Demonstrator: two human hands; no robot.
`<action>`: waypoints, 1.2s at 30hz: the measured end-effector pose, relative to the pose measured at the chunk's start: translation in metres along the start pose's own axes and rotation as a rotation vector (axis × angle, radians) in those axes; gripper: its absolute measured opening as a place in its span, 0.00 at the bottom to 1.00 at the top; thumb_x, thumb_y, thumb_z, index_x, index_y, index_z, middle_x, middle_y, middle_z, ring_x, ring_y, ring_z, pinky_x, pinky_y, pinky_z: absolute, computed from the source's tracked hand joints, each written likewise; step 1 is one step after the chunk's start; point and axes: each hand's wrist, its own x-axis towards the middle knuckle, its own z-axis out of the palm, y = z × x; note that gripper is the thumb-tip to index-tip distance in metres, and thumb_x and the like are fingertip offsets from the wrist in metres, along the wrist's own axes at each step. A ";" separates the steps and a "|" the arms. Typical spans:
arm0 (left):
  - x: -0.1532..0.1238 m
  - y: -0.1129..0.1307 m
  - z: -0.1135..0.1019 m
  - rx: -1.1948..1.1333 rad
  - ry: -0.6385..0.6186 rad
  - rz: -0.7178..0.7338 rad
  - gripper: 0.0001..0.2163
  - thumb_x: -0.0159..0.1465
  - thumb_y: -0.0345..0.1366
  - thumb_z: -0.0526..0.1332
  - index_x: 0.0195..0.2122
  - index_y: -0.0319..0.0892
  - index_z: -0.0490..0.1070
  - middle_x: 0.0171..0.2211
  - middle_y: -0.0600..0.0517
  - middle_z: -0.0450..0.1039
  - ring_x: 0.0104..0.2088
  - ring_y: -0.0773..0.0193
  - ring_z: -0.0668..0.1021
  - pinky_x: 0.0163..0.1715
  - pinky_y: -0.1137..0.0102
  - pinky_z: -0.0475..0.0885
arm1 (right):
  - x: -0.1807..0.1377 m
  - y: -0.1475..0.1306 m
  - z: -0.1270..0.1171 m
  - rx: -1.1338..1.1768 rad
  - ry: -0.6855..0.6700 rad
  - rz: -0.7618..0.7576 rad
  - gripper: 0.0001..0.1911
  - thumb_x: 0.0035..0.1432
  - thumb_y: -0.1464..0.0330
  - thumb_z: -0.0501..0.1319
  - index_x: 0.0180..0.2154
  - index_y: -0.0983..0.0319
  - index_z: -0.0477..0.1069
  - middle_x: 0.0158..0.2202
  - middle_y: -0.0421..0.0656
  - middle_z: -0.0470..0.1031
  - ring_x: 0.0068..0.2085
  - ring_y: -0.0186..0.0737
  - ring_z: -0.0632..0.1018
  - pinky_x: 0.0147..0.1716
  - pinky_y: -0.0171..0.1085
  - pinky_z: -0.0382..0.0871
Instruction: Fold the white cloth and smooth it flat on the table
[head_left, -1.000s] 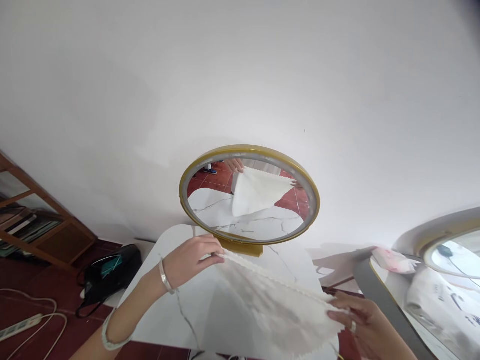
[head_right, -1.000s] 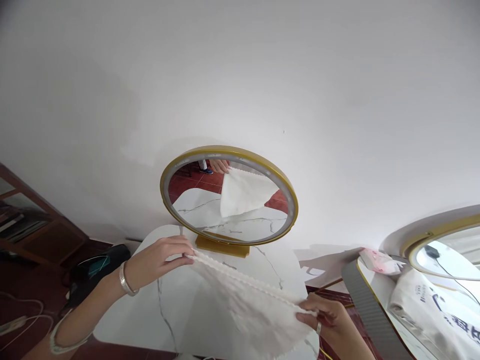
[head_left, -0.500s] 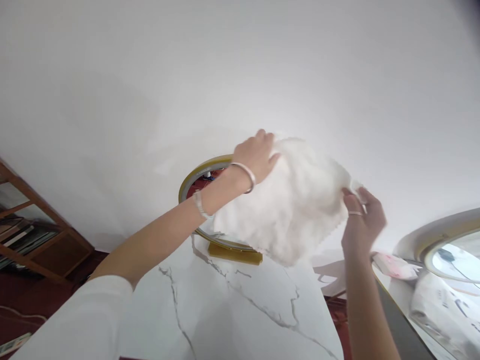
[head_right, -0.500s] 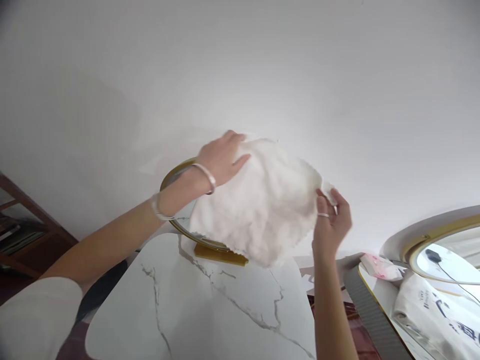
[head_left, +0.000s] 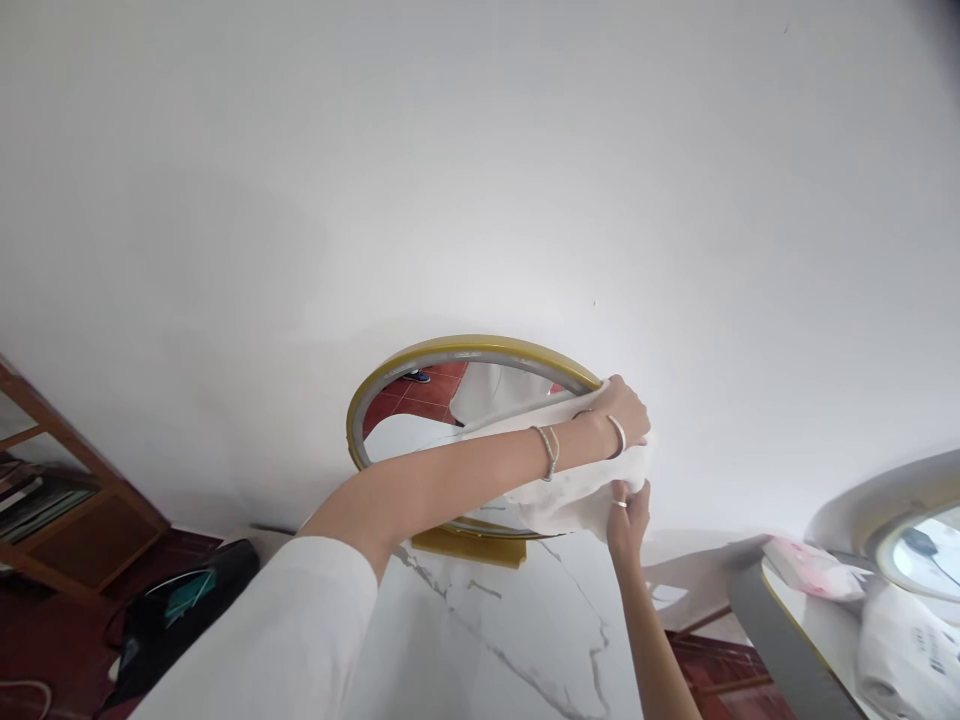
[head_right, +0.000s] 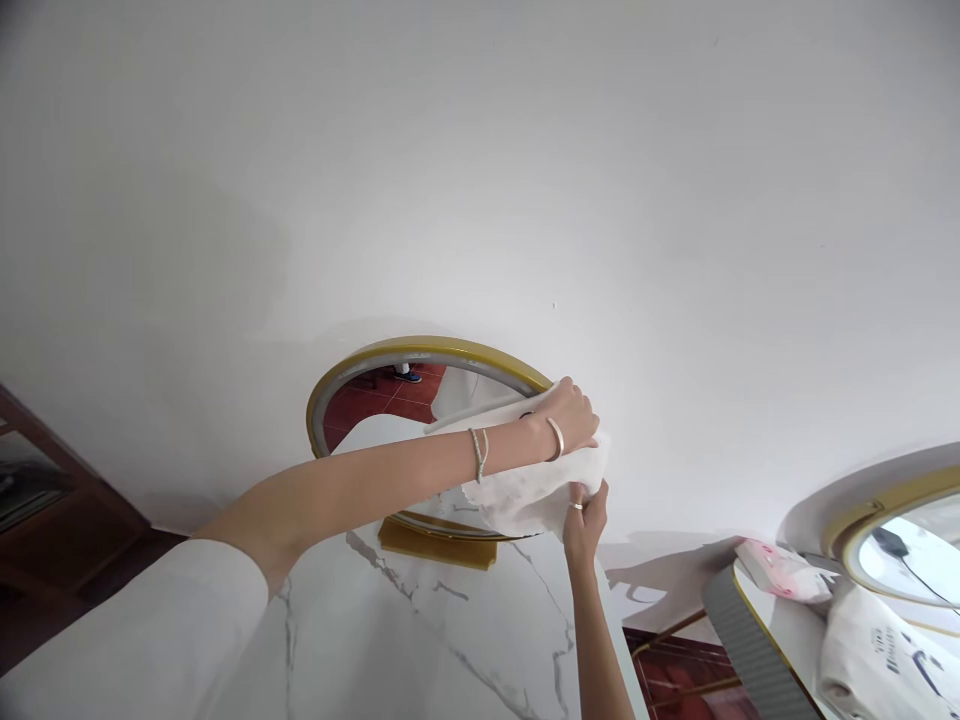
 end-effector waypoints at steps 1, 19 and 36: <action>0.002 0.002 0.000 -0.016 -0.003 0.004 0.15 0.68 0.44 0.55 0.40 0.40 0.77 0.40 0.44 0.77 0.41 0.55 0.76 0.41 0.62 0.62 | 0.002 0.001 0.000 0.018 0.013 -0.013 0.31 0.57 0.50 0.51 0.52 0.66 0.63 0.39 0.49 0.72 0.38 0.47 0.72 0.39 0.44 0.64; -0.147 -0.137 0.001 -0.274 0.403 -0.404 0.20 0.71 0.45 0.43 0.54 0.47 0.70 0.41 0.50 0.75 0.40 0.61 0.77 0.38 0.69 0.67 | 0.042 -0.184 0.035 -0.353 0.102 -0.965 0.21 0.64 0.55 0.48 0.39 0.62 0.71 0.32 0.46 0.73 0.33 0.43 0.70 0.33 0.39 0.58; -0.299 -0.168 0.181 -0.574 0.775 -1.031 0.16 0.68 0.40 0.44 0.24 0.45 0.56 0.23 0.53 0.63 0.26 0.66 0.66 0.32 0.70 0.63 | -0.058 -0.265 0.210 -0.446 -0.528 -1.611 0.18 0.68 0.71 0.42 0.45 0.65 0.69 0.44 0.50 0.74 0.50 0.47 0.70 0.55 0.53 0.54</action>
